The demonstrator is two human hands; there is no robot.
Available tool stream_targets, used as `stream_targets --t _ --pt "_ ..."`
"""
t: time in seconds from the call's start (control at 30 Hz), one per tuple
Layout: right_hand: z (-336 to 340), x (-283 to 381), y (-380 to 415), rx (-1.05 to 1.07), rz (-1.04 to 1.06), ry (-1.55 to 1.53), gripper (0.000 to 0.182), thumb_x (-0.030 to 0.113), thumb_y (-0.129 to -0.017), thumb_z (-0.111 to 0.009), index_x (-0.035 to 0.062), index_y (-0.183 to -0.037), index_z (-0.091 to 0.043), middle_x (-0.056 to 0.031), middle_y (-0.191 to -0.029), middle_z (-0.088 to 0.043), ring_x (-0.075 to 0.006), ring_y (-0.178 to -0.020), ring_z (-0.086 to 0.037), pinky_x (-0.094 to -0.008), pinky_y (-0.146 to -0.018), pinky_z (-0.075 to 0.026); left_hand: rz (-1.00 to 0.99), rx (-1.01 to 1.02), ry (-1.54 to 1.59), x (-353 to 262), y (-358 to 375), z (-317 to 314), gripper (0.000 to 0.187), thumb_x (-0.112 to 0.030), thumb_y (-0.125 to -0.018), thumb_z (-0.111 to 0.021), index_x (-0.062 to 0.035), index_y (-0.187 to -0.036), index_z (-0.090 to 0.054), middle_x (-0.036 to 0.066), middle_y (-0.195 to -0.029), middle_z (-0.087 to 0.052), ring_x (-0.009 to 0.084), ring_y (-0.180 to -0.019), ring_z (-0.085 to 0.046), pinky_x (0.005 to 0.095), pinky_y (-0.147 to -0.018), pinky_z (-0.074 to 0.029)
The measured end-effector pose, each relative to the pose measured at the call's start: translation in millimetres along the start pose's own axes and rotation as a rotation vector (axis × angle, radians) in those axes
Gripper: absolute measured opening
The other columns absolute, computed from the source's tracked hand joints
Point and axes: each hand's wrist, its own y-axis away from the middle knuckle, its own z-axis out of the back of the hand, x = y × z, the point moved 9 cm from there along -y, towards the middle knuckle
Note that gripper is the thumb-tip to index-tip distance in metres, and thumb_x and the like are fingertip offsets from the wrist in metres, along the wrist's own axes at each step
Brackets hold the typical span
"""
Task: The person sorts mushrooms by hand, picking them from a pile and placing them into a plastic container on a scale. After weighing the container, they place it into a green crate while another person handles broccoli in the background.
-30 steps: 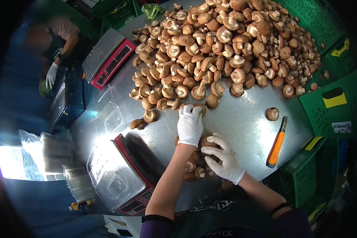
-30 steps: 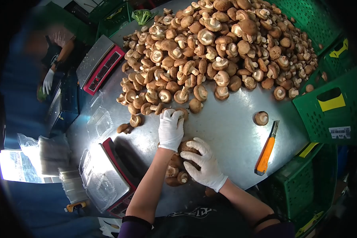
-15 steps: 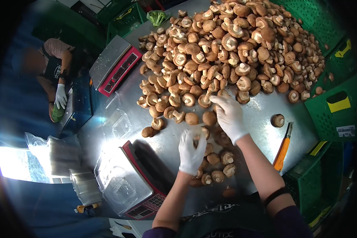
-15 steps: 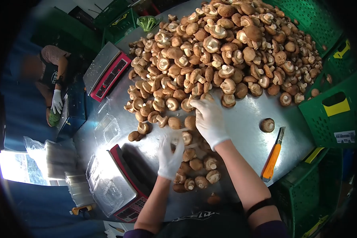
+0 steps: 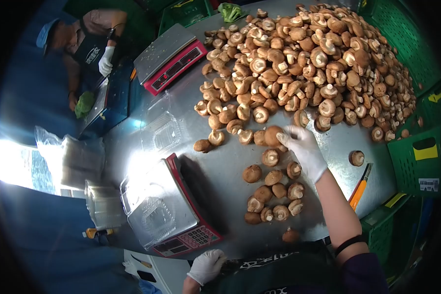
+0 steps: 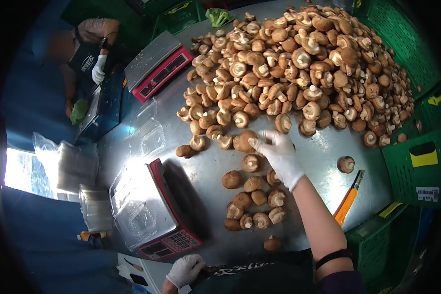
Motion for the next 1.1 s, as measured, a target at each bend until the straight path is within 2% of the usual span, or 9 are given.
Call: stream_targets --t 0.13,0.23,0.3,0.4,0.8,0.9,0.97,1.03,1.1 --pt "-29 -2 57 0.127 -0.211 -0.309 0.03 0.033 -0.089 -0.078 0.005 -0.097 -0.071 0.0003 -0.083 -0.069 -0.0054 -0.073 -0.059 -0.0221 -0.065 -0.046 -0.225 -0.422 0.326 -74 -37 58 0.012 -0.009 -0.087 -0.07 -0.0029 -0.097 -0.066 0.012 -0.085 -0.066 0.0256 -0.075 -0.065 0.0355 -0.071 -0.052" --pt "-40 -10 88 0.175 -0.244 -0.327 0.03 0.034 -0.09 -0.078 0.005 -0.097 -0.071 0.0007 -0.082 -0.068 -0.0046 -0.07 -0.058 -0.0212 -0.063 -0.045 -0.399 -0.717 0.421 -132 -63 95 0.046 -0.007 -0.088 -0.072 -0.0022 -0.131 -0.057 0.015 -0.123 -0.062 0.0248 -0.109 -0.062 0.0347 -0.09 -0.052" --pt "-39 -11 109 0.147 -0.254 -0.3 0.025 0.029 -0.093 -0.074 0.0046 -0.099 -0.072 0.0 -0.082 -0.069 -0.0054 -0.07 -0.061 -0.0202 -0.061 -0.047 -0.463 -0.714 0.591 -138 -83 87 0.058 -0.001 -0.088 -0.07 -0.001 -0.143 -0.049 0.015 -0.135 -0.058 0.0244 -0.125 -0.056 0.0356 -0.104 -0.047" --pt "-30 -9 133 0.098 -0.334 -0.379 0.018 0.019 -0.097 -0.069 0.0022 -0.104 -0.071 -0.0034 -0.089 -0.071 -0.0096 -0.075 -0.067 -0.0219 -0.064 -0.053 -0.563 -0.385 1.05 -134 -117 60 0.061 0.008 -0.09 -0.063 0.002 -0.147 -0.044 0.014 -0.147 -0.051 0.0234 -0.137 -0.047 0.0381 -0.116 -0.037" --pt "-3 -12 166 0.143 -0.287 -0.292 0.015 0.006 -0.096 -0.067 0.0009 -0.109 -0.07 -0.0035 -0.094 -0.071 -0.0096 -0.085 -0.066 -0.024 -0.075 -0.054 -0.506 -0.122 1.284 -134 -99 34 0.05 0.005 -0.093 -0.062 0.0009 -0.141 -0.05 0.009 -0.141 -0.054 0.0194 -0.128 -0.053 0.0356 -0.109 -0.044" --pt "44 -34 180 -0.092 -0.165 -0.057 0.014 0.008 -0.097 -0.065 0.0022 -0.109 -0.071 -0.0014 -0.094 -0.069 -0.0079 -0.086 -0.063 -0.0244 -0.078 -0.051 -0.373 -0.016 1.184 -96 -65 23 0.049 -0.001 -0.088 -0.068 0.0026 -0.134 -0.054 0.01 -0.127 -0.06 0.02 -0.117 -0.06 0.0346 -0.101 -0.047" --pt "75 -75 200 -0.165 -0.17 0.162 0.02 0.013 -0.094 -0.069 0.0026 -0.111 -0.07 -0.0033 -0.097 -0.068 -0.0103 -0.086 -0.063 -0.0265 -0.078 -0.051 -0.39 -0.076 0.468 -71 -35 28 0.048 -0.007 -0.085 -0.072 -0.0015 -0.131 -0.058 0.013 -0.114 -0.065 0.0205 -0.106 -0.065 0.0342 -0.091 -0.051" --pt "78 -87 221 -0.16 -0.144 0.402 0.029 0.018 -0.091 -0.073 0.0031 -0.115 -0.068 -0.0062 -0.1 -0.067 -0.014 -0.087 -0.063 -0.0291 -0.079 -0.052 -0.165 0.218 0.153 -9 -3 -16 0.049 -0.021 -0.083 -0.076 -0.0076 -0.127 -0.06 0.02 -0.118 -0.064 0.034 -0.109 -0.064 0.0402 -0.094 -0.051" --pt "61 -81 237 -0.068 -0.077 0.662 0.04 0.022 -0.086 -0.077 0.0036 -0.12 -0.065 -0.0098 -0.103 -0.065 -0.0189 -0.09 -0.064 -0.0324 -0.081 -0.053 0.276 0.537 -0.358 37 35 -31 0.046 -0.028 -0.086 -0.074 -0.009 -0.126 -0.06 0.019 -0.117 -0.065 0.0368 -0.107 -0.063 0.0429 -0.09 -0.051"
